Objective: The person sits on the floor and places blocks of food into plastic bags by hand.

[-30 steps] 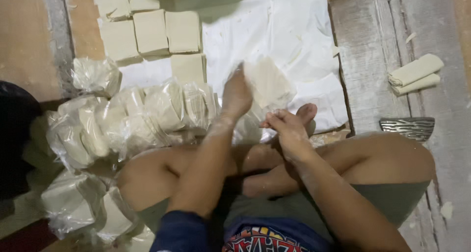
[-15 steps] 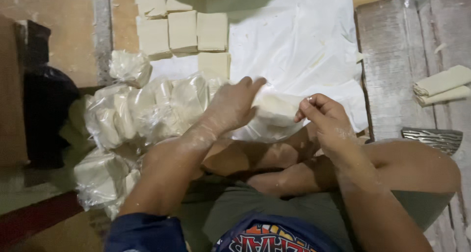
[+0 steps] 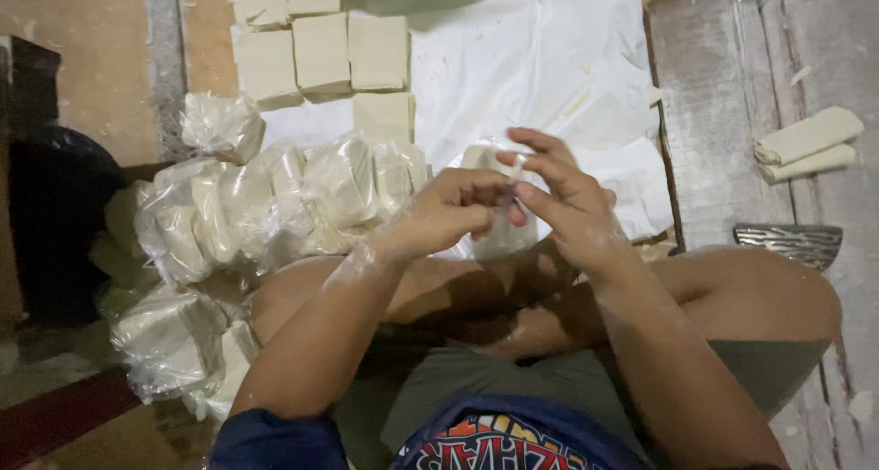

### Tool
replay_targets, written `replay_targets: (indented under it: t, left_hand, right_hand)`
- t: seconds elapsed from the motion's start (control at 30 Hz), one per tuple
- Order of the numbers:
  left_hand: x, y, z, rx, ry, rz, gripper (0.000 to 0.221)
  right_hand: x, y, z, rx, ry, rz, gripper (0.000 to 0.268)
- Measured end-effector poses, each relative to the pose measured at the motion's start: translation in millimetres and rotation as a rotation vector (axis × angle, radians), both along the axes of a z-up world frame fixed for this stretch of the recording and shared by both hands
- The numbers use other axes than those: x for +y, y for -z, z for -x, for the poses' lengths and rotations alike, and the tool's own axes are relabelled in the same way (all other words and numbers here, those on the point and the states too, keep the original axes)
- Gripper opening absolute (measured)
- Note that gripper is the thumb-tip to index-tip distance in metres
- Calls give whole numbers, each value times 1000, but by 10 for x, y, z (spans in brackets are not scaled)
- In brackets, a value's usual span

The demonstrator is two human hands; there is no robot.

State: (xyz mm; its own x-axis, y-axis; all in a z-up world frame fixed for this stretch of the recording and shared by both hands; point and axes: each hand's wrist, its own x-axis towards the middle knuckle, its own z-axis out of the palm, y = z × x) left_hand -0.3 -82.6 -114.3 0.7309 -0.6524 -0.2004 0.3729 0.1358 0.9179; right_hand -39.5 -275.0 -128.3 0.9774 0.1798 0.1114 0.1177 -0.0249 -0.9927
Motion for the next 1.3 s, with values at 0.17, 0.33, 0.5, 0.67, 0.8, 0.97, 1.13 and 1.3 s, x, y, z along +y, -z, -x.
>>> replay_targets:
  t: [0.17,0.33,0.5,0.67,0.8,0.97,1.13,1.3]
  left_hand:
    - [-33,205,178,-504,-220,-645,33]
    - [-49,1043,6,-939,-31,-860,29]
    - [-192,574,-127,-1030,204,-1030,16]
    - [-194,979,-332,-563,183,-765,28]
    - [-211,1187,-360,-327,49,-617,28]
    - [-265,1226,-404,141,-230,-286,18]
    - [-213,929,-439,108,-209,-360,16]
    - [-47,1250,-416,-412,-18,-834,24]
  right_hand:
    - [23,229,-244,50,-109,143,55]
    - [-56,1051,-250,301,-35,585,50]
    - [-34,1218,-262,125,70,805,30]
    - [-155,1300,-315,-73,91,818,40]
    - [-134,1096,-248,-150,121,779,34]
    - [-136,1159,-269,-407,212,770,13]
    - [-66,1181,-277,-497,339,915,8]
    - [-348,1437,-503,-468,506,1263,29]
